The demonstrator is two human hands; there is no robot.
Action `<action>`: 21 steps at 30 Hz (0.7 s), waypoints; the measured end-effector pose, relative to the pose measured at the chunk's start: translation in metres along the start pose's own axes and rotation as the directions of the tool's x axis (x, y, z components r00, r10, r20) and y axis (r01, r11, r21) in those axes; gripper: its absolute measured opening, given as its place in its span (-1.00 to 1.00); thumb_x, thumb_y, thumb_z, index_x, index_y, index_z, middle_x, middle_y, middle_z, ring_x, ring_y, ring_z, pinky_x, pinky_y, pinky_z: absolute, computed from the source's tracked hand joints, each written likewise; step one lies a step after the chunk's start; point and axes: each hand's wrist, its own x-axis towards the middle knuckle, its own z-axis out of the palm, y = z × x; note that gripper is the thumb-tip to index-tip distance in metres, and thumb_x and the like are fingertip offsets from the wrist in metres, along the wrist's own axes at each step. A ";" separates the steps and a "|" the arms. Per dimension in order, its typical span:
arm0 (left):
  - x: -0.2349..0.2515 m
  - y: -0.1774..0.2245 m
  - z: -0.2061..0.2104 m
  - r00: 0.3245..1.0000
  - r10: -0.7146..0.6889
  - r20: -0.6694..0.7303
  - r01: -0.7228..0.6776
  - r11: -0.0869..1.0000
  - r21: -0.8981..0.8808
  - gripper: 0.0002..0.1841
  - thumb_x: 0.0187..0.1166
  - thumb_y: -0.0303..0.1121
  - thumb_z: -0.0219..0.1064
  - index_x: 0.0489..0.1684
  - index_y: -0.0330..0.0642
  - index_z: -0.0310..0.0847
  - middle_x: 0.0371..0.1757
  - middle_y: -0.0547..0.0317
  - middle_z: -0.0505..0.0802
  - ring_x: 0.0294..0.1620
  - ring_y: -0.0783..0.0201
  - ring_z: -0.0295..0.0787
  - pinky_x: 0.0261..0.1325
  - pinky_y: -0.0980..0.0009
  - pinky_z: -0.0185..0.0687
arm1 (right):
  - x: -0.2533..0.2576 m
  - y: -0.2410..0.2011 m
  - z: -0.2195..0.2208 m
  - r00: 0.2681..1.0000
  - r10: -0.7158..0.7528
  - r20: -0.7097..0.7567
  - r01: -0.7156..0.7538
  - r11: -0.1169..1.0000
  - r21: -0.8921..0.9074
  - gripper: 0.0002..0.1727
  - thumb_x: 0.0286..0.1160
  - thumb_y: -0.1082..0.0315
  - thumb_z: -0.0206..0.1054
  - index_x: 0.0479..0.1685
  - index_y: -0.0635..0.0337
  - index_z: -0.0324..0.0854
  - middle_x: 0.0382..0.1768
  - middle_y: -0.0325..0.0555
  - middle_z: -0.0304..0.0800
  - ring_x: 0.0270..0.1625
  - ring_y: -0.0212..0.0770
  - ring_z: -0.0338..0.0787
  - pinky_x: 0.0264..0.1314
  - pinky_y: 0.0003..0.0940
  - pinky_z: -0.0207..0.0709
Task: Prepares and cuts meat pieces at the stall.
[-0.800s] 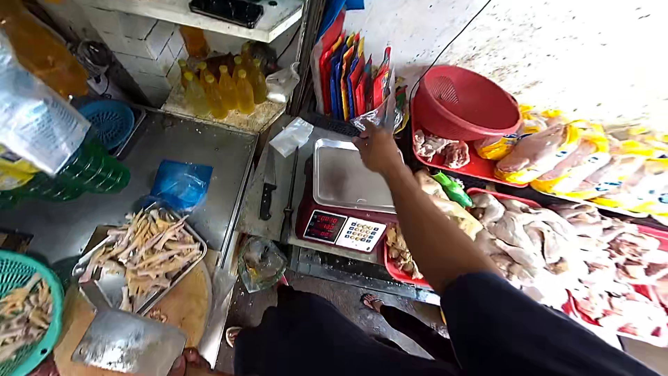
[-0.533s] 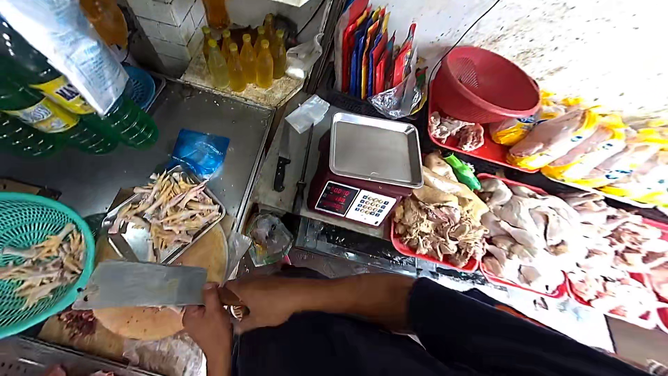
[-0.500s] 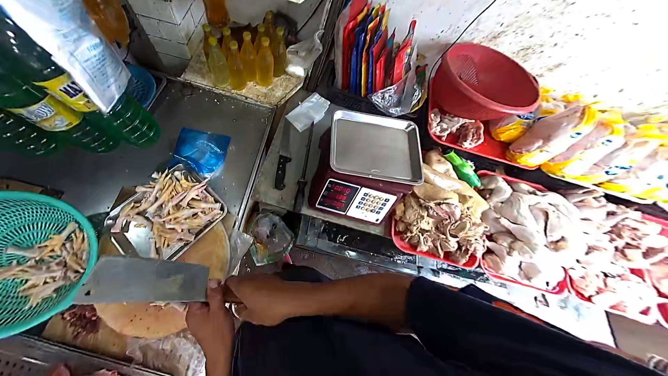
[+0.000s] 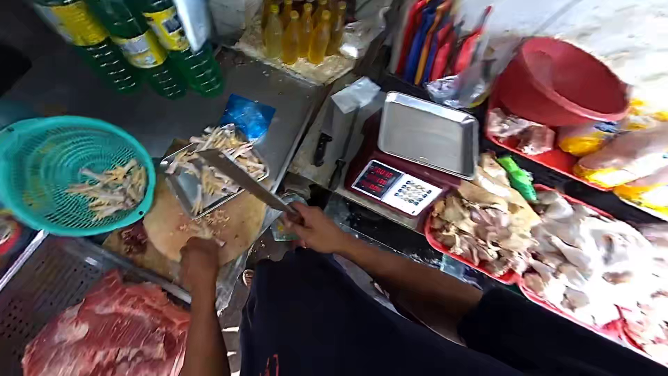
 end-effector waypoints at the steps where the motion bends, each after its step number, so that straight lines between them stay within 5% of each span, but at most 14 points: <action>1: 0.002 0.009 -0.005 0.999 -0.014 0.031 0.014 1.000 -0.012 -0.30 0.65 0.09 0.29 0.50 -0.41 0.50 0.39 -0.48 0.69 0.38 -0.42 0.68 0.35 -0.41 0.57 | -0.001 0.002 0.003 1.000 0.001 -0.015 -0.001 1.000 -0.003 -0.58 0.76 0.12 0.18 0.33 0.25 0.59 -0.30 -0.07 0.78 -0.30 -0.22 0.77 -0.08 -0.15 0.72; 3: 0.005 0.022 -0.003 0.996 -0.074 0.051 0.076 0.996 -0.051 -0.14 0.58 0.19 0.33 0.64 -0.42 0.36 0.41 -0.44 0.69 0.36 -0.35 0.73 0.36 -0.36 0.60 | -0.004 0.012 0.012 0.998 0.050 -0.030 -0.050 0.999 -0.018 -0.53 0.77 0.01 0.17 0.30 0.24 0.59 -0.37 -0.13 0.76 -0.36 -0.26 0.75 -0.17 -0.18 0.71; 6: 0.011 0.025 0.014 0.989 -0.104 0.108 0.108 0.994 -0.026 -0.19 0.68 -0.03 0.29 0.82 -0.34 0.09 0.43 -0.42 0.68 0.35 -0.31 0.74 0.39 -0.27 0.63 | -0.012 0.030 0.020 0.992 0.122 -0.011 -0.122 0.986 -0.113 -0.49 0.75 -0.03 0.15 0.28 0.26 0.57 -0.40 -0.12 0.71 -0.38 -0.20 0.73 -0.20 -0.11 0.69; 9: 0.007 0.004 0.001 0.989 -0.126 0.073 0.134 0.985 -0.105 -0.41 0.68 -0.30 0.25 0.70 -0.28 0.32 0.29 -0.41 0.77 0.31 -0.34 0.76 0.37 -0.31 0.62 | -0.017 0.028 0.015 0.980 0.173 0.102 -0.140 0.953 -0.270 -0.52 0.76 -0.01 0.15 0.23 0.27 0.57 -0.42 -0.04 0.66 -0.37 -0.07 0.70 -0.17 0.03 0.63; 12: -0.007 -0.037 -0.031 0.988 -0.154 0.003 0.145 0.925 -0.350 -0.40 0.63 -0.33 0.31 0.68 -0.28 0.34 0.05 -0.29 0.87 0.04 -0.18 0.88 0.18 -0.23 0.75 | -0.012 0.020 0.013 0.929 0.210 0.305 -0.078 0.916 -0.393 -0.51 0.80 -0.05 0.13 0.25 0.22 0.57 -0.33 0.03 0.72 -0.25 0.03 0.77 -0.03 0.14 0.66; 16: -0.029 -0.059 -0.063 0.998 -0.044 0.053 0.068 0.694 -0.717 -0.56 0.66 -0.46 0.27 0.49 -0.32 0.36 -0.31 0.05 0.90 -0.46 0.27 0.82 -0.38 0.33 0.75 | 0.025 0.014 0.048 0.793 0.275 0.544 -0.015 0.901 -0.433 -0.49 0.81 -0.02 0.15 0.20 0.33 0.58 -0.10 0.25 0.73 0.01 0.21 0.75 0.20 0.30 0.57; 19: -0.025 -0.058 -0.059 0.941 0.090 0.327 0.259 0.432 -0.864 -0.77 0.75 -0.47 0.05 0.23 -0.30 0.50 -0.43 0.15 0.74 -0.59 0.35 0.59 -0.51 0.44 0.56 | 0.061 0.008 0.068 0.801 0.289 0.524 -0.011 0.882 -0.471 -0.52 0.80 -0.01 0.16 0.16 0.31 0.58 -0.11 0.23 0.73 0.01 0.21 0.76 0.15 0.28 0.57; 21: -0.010 -0.059 -0.031 0.915 0.025 0.403 0.358 0.415 -0.837 -0.80 0.82 -0.40 0.08 0.14 -0.31 0.55 -0.48 0.18 0.68 -0.66 0.38 0.52 -0.62 0.48 0.50 | 0.072 -0.001 0.069 0.824 0.314 0.471 -0.020 0.848 -0.530 -0.54 0.81 -0.01 0.12 0.22 0.25 0.55 -0.12 0.19 0.75 0.01 0.19 0.79 0.13 0.25 0.62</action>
